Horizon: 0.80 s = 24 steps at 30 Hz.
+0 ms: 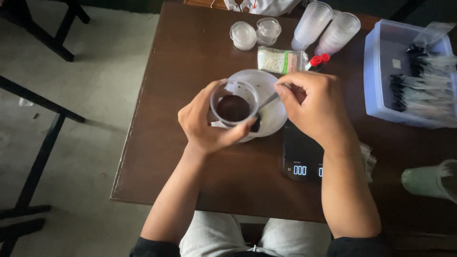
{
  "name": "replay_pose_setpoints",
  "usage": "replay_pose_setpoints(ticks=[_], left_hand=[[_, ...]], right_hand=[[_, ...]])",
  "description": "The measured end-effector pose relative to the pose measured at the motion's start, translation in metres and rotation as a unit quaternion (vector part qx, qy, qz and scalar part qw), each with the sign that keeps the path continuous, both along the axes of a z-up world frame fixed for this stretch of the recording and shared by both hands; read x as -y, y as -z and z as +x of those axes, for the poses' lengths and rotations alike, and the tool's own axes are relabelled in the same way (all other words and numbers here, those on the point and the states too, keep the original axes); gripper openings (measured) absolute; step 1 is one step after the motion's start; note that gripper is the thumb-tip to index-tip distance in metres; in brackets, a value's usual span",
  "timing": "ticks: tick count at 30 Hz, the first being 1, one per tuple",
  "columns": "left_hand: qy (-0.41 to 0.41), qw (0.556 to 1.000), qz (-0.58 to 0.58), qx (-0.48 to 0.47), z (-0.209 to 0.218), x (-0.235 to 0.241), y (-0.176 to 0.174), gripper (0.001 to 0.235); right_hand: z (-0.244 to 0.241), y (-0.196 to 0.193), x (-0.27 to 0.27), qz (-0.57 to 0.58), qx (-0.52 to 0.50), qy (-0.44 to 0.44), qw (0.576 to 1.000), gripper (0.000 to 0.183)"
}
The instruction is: The person scoops a dark liquid from a white pitcher into small plastic cups using a metal spoon, weighs each cup on a digital scale, and places the filled cups into a blue tray. The process is repeated for multiple cups.
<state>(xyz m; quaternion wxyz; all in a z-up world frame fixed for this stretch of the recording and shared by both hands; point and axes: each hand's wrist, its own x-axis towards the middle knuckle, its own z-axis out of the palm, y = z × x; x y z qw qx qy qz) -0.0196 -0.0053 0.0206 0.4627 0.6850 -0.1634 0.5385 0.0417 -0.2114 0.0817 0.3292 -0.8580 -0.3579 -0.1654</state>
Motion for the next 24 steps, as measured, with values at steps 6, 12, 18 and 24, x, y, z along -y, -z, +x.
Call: replay_pose_setpoints(ticks=[6,12,18,24], left_hand=[[-0.019,0.999,0.042,-0.006,-0.014,0.009,-0.012,0.065],[-0.028,0.999,0.046,-0.002,-0.013,0.011,-0.014,0.063],[-0.023,0.999,0.019,-0.013,-0.008,0.005,-0.006,0.065],[-0.103,0.992,0.066,-0.041,-0.004,0.001,0.001,0.063]], right_hand=[[0.005,0.001,0.011,0.014,-0.080,-0.045,0.996,0.008],[0.026,0.015,0.027,0.103,-0.195,-0.074,0.973,0.012],[0.044,0.023,0.042,0.231,-0.303,-0.047,0.924,0.012],[0.056,0.027,0.052,0.240,-0.347,-0.019,0.907,0.017]])
